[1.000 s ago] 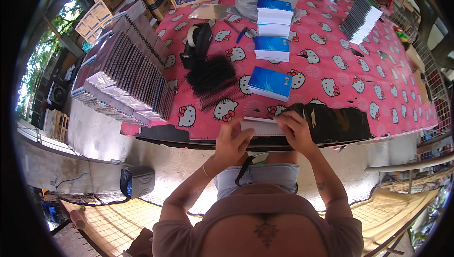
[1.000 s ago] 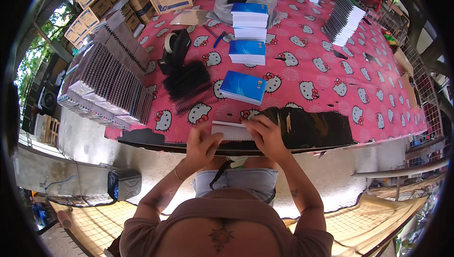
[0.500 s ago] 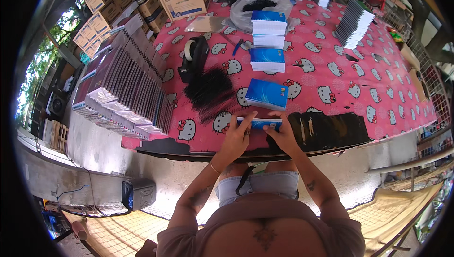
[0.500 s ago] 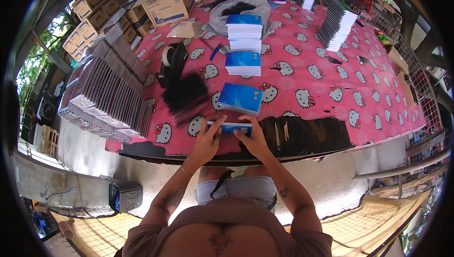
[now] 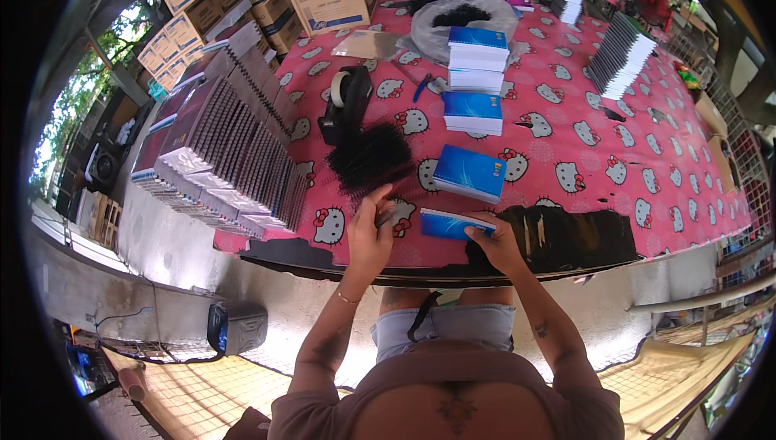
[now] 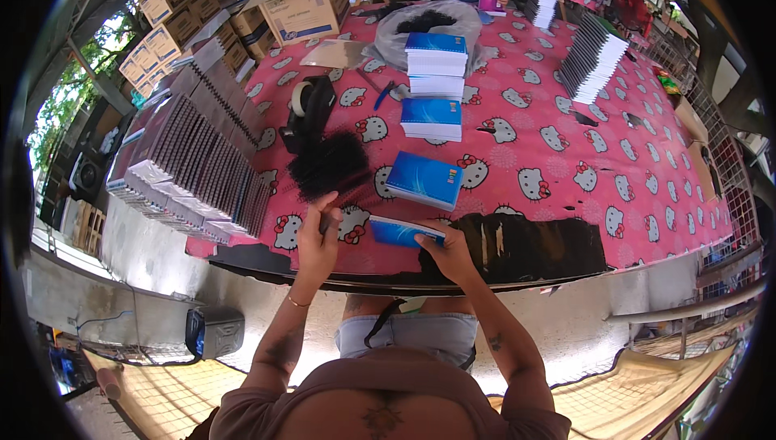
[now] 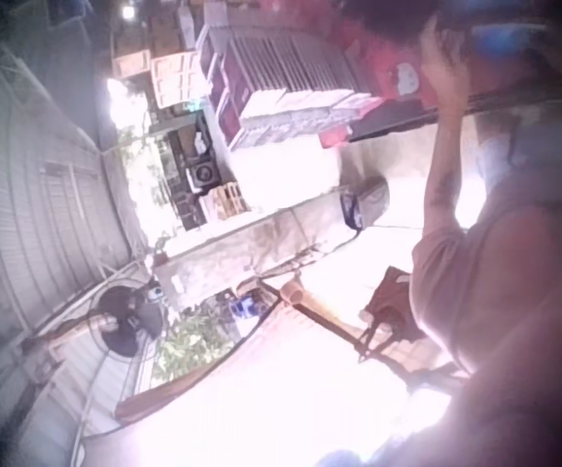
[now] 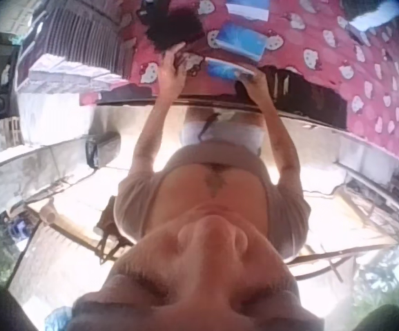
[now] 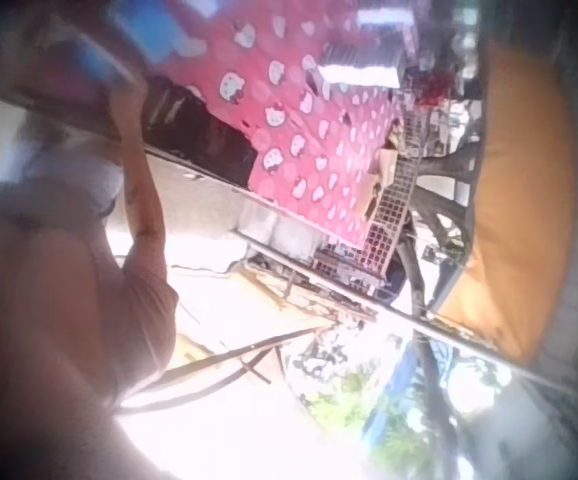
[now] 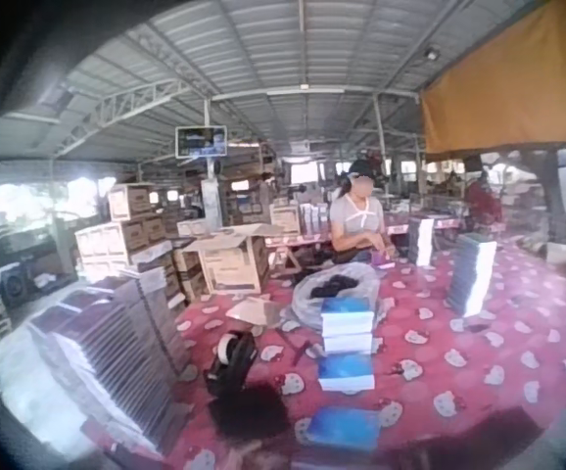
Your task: The person aligns blue booklets and manually inserts black spiral coils into their spines, then stacks the finished items on a table covered in a pink tablecloth.
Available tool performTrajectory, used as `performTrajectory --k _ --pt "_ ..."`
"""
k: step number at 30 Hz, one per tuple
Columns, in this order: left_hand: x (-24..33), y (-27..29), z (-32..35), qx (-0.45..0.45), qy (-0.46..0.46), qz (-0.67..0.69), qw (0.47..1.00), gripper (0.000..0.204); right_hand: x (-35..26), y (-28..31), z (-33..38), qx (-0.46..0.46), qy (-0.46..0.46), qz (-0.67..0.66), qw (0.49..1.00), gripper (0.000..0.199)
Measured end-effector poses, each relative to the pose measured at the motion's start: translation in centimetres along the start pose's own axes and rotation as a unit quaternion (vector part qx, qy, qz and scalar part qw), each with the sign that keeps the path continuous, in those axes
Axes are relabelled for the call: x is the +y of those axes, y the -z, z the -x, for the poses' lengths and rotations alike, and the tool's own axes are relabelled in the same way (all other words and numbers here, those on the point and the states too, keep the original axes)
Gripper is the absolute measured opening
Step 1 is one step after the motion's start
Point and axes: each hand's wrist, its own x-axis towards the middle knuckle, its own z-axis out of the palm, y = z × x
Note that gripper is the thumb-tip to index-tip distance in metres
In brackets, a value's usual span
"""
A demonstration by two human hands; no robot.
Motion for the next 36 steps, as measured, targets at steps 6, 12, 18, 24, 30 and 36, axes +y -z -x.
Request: performTrajectory --k 6,12,18,24,30,36 --pt "-0.4 1.1 1.9 -0.093 0.009 0.009 0.996 0.033 -0.3 -0.4 0.2 -0.004 -0.006 0.015 1.0 0.029" --pt "0.2 0.8 2.0 -0.094 -0.06 -0.096 0.989 0.028 0.1 -0.2 0.5 -0.02 0.033 -0.004 0.999 0.027" --pt "-0.6 0.0 1.7 -0.043 -0.094 -0.011 0.995 0.017 -0.3 -0.2 0.5 -0.022 0.015 -0.014 1.0 0.027" --pt "-0.9 0.3 1.3 -0.135 0.048 -0.067 0.987 0.016 -0.2 -0.3 0.5 -0.026 0.018 -0.022 0.999 0.026" --pt "-0.3 0.6 -0.9 -0.146 -0.102 -0.011 0.984 0.016 -0.4 -0.2 0.6 -0.033 0.005 -0.021 0.999 0.024" --pt "-0.2 1.9 -2.0 -0.27 -0.143 -0.033 0.952 0.031 -1.4 -0.9 1.1 -0.045 -0.015 -0.022 0.999 0.025"
